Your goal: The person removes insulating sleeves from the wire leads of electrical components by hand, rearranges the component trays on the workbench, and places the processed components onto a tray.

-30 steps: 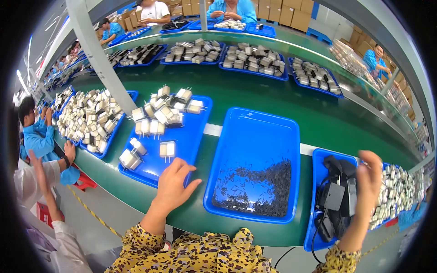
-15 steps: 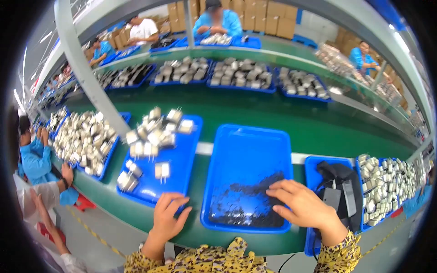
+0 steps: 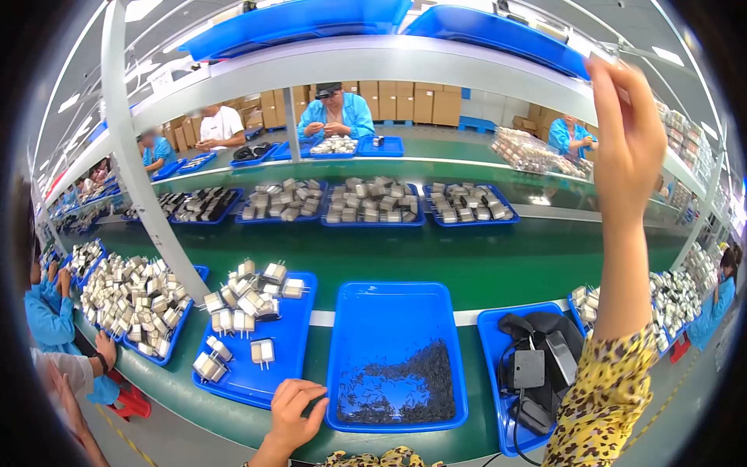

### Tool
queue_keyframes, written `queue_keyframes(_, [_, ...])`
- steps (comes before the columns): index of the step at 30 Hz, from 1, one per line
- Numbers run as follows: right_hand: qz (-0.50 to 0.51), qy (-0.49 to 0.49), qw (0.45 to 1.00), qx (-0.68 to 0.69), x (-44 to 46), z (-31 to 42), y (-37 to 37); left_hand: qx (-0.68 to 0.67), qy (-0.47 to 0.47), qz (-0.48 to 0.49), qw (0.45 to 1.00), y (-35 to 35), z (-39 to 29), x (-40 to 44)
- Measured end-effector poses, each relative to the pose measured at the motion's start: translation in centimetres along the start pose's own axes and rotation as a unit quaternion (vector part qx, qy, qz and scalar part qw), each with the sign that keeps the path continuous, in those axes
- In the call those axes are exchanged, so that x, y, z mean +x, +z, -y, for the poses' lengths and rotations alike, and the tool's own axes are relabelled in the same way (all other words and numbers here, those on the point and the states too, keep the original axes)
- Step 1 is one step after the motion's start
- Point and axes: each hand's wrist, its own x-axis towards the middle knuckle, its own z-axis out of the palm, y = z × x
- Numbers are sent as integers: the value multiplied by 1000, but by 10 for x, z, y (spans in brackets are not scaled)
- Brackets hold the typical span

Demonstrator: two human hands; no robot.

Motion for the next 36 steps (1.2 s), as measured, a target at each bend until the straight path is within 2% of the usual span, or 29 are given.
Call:
queue_keyframes(1, [8,-15,999,27,18,3,18,-10,7,0,1000,2,-1,0])
queue_keyframes(3, [79,-109,991,3,51,-2,52,-4,6,-6,1000,7,0,-1])
queue_keyframes(5, [136,-152,978,-31,66,41,89,13,26,-7,1000,11,4,-4])
queue_keyframes(6, [136,-153,979,-28,66,50,98,11,23,-9,1000,11,5,-5])
queue_keyframes(8, [200,-149,964,-91,63,63,110,13,18,-19,1000,12,7,-8])
queue_keyframes(9, [202,-150,964,-86,58,71,111,15,15,-27,999,11,9,-9])
queue_keyframes(11, [44,-189,979,-64,42,87,109,14,9,-28,999,9,10,-11])
queue_keyframes(12, [30,-239,969,-54,38,66,110,9,10,-30,999,9,10,-10])
queue_keyframes(13, [42,-190,981,-22,17,51,104,8,1,-27,1000,8,11,-10])
queue_keyframes(14, [36,-234,972,0,1,63,102,12,2,-16,1000,7,11,-10])
queue_keyframes(15, [66,-203,977,8,-23,72,98,11,6,-2,1000,8,11,-9])
queue_keyframes(18, [228,-132,962,72,-105,87,81,11,-7,27,1000,12,13,-9])
queue_keyframes(21, [383,-18,911,150,-192,102,55,17,-12,66,998,15,14,-13])
queue_keyframes(23, [491,32,852,178,-237,109,32,26,-7,80,996,18,14,-14])
queue_keyframes(27, [595,85,764,235,-286,124,-4,30,-14,100,994,17,13,-13])
queue_keyframes(28, [595,89,764,233,-289,126,-8,27,-24,100,994,17,14,-15])
queue_keyframes(30, [766,69,591,242,-294,127,-14,24,-32,103,994,18,13,-16])
queue_keyframes(31, [766,71,590,245,-295,124,-13,26,-22,99,994,19,14,-16])
queue_keyframes(33, [675,121,669,286,-295,108,-2,37,-22,95,995,18,9,-13])
queue_keyframes(35, [596,133,764,208,-303,83,12,19,18,83,996,18,-1,-6])
queue_keyframes(36, [567,157,790,172,-312,70,20,17,25,104,994,17,0,-7])
